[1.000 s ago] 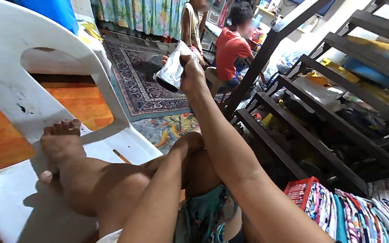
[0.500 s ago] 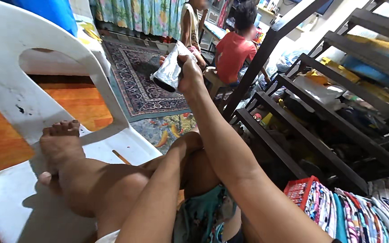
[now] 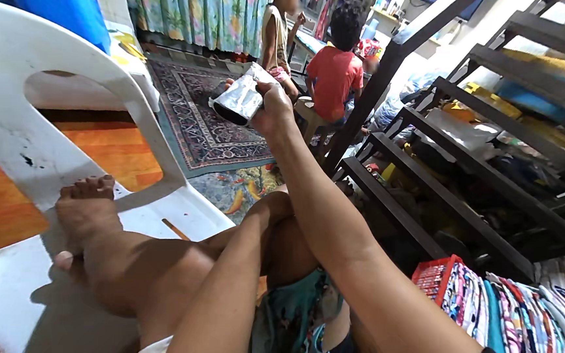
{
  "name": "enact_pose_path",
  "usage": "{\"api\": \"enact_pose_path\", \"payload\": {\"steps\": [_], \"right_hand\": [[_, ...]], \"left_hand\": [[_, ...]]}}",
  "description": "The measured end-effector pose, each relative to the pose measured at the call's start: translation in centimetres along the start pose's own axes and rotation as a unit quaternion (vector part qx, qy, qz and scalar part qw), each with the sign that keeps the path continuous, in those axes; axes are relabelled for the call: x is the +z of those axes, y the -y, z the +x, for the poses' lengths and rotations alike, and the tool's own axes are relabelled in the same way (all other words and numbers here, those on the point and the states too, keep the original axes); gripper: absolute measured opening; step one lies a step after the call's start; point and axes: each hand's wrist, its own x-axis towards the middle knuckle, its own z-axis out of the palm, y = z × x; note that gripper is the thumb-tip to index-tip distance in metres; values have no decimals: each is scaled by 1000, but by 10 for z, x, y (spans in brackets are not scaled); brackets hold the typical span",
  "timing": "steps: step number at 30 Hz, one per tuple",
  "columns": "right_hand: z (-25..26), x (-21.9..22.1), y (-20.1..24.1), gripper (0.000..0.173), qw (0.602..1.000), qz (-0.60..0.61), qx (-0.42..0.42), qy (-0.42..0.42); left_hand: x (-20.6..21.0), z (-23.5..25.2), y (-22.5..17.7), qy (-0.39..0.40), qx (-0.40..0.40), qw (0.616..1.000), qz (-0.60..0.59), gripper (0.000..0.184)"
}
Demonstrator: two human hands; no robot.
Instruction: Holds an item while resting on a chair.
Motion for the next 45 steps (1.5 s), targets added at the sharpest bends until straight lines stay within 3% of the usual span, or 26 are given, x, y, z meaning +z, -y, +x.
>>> {"api": "enact_pose_path", "payload": {"steps": [2,5,12,27,45], "right_hand": [[0,0,0,25,1000,3,2,-1],[1,0,-1,25,1000,4,3,-2],[-1,0,-1,27,1000,2,-6,11],[-3,0,0,23,1000,-28,-3,4],[-6,2,1,18,999,-47,9,-7]], "left_hand": [[15,45,28,-3,54,997,46,34],[24,74,42,6,54,997,61,40],[2,10,6,3,17,999,29,30],[2,7,5,-4,-2,1000,-15,29],[2,10,6,5,9,1000,20,30]]}}
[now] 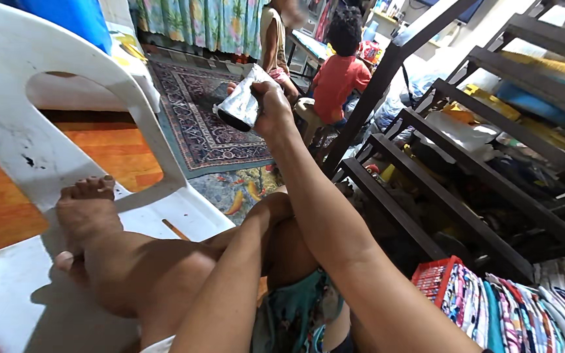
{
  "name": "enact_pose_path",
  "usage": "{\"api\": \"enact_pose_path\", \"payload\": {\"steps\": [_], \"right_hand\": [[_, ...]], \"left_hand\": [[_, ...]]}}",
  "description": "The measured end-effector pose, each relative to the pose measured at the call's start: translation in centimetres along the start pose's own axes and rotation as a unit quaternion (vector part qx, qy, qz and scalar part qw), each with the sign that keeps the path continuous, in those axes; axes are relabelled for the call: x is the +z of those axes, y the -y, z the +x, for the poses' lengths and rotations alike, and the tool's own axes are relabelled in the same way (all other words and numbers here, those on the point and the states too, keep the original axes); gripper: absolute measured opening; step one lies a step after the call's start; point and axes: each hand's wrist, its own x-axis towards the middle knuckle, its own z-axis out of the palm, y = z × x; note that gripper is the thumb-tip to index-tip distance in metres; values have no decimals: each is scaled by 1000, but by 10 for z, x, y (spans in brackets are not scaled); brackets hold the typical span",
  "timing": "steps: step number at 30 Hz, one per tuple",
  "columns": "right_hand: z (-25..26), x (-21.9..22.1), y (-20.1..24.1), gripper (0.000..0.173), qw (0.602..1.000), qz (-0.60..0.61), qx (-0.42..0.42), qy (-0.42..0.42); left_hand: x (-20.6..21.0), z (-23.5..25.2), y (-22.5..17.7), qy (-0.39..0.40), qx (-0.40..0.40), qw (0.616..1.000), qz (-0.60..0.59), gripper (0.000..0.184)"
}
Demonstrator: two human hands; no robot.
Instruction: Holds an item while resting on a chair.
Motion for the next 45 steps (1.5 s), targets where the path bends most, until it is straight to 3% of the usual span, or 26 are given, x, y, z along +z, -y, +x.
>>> {"api": "enact_pose_path", "payload": {"steps": [8,32,39,45], "right_hand": [[3,-2,-2,16,1000,-7,-9,18],[-3,-1,0,13,998,-52,18,20],[0,-2,-3,14,998,-55,17,25],[-3,0,-3,14,995,-86,26,33]], "left_hand": [[3,-2,4,-15,3,998,-56,28],[1,1,2,-2,0,1000,-7,29],[4,2,8,-18,13,998,-58,24],[-1,-20,-5,-29,-3,998,-56,21]]}}
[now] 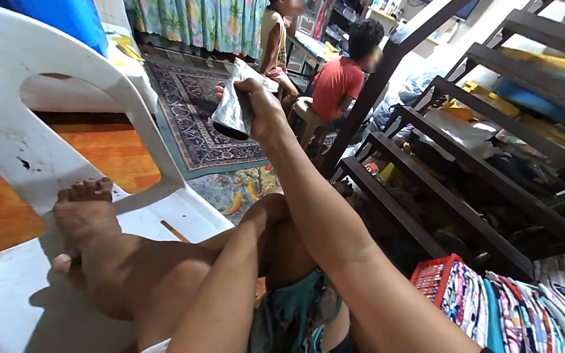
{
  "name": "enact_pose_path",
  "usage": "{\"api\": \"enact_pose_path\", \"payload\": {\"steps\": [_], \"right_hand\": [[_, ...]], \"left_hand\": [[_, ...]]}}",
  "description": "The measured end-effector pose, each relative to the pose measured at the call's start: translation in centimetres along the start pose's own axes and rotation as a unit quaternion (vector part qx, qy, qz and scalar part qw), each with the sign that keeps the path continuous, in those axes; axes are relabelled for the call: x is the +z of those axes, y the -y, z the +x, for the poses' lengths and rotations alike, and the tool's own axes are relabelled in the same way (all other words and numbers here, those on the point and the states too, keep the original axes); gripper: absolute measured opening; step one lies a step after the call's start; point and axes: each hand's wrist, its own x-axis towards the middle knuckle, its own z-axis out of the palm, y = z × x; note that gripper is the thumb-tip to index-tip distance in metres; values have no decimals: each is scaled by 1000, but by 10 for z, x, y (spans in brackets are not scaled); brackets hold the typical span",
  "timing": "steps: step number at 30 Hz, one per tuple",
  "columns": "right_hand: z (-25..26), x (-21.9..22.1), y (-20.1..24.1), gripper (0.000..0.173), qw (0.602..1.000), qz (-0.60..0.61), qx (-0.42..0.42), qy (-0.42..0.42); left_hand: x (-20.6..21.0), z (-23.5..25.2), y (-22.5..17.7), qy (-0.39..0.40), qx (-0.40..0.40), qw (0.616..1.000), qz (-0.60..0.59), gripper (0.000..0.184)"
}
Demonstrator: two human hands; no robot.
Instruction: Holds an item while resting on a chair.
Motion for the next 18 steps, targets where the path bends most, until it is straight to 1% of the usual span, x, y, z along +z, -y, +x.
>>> {"api": "enact_pose_path", "payload": {"steps": [4,8,10,14,18], "right_hand": [[-4,1,2,15,1000,-26,-1,-2],[-2,0,1,15,1000,-22,-2,-10],[-3,1,1,16,1000,-27,0,-13],[-4,2,3,15,999,-37,0,-11],[-2,2,1,14,1000,-16,9,-1]], "left_hand": [[-2,-3,-6,7,-27,999,18,25],[1,7,3,11,-2,1000,25,24],[2,17,9,20,8,999,41,28],[-3,-1,-7,20,-18,998,60,29],[-3,-3,-6,20,-21,998,55,25]]}}
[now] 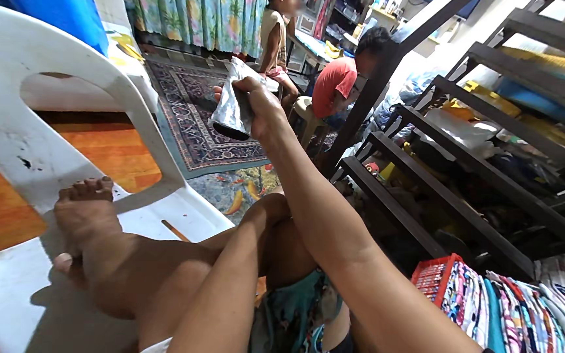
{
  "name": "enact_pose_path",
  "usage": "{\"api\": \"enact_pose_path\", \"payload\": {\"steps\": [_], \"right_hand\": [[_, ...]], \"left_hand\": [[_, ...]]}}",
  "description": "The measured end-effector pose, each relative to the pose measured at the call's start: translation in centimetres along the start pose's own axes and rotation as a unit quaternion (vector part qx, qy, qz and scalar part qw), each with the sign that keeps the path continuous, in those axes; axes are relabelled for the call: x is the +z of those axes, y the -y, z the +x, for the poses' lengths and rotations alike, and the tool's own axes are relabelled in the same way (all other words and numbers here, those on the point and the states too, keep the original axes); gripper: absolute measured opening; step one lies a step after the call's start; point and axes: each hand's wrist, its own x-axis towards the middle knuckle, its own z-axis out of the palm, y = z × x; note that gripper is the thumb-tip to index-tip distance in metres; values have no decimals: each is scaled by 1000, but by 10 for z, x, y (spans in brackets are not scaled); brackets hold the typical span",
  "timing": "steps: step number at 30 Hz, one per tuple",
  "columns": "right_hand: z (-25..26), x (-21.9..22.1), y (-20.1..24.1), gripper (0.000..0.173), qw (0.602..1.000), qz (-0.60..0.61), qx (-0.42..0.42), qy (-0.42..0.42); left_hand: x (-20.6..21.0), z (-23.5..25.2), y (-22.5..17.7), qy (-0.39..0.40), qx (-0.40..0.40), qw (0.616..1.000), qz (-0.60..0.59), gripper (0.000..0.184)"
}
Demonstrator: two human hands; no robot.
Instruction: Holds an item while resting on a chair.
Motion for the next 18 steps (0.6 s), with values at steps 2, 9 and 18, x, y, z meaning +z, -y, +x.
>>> {"api": "enact_pose_path", "payload": {"steps": [2,9,18], "right_hand": [[0,0,-1,14,1000,1,-2,-6],[-2,0,0,14,1000,1,-6,-11],[1,0,-1,14,1000,6,6,-7]], "left_hand": [[4,9,8,-12,13,999,-28,23],[5,13,9,-10,22,1000,-19,27],[4,3,6,-18,14,999,-46,22]]}}
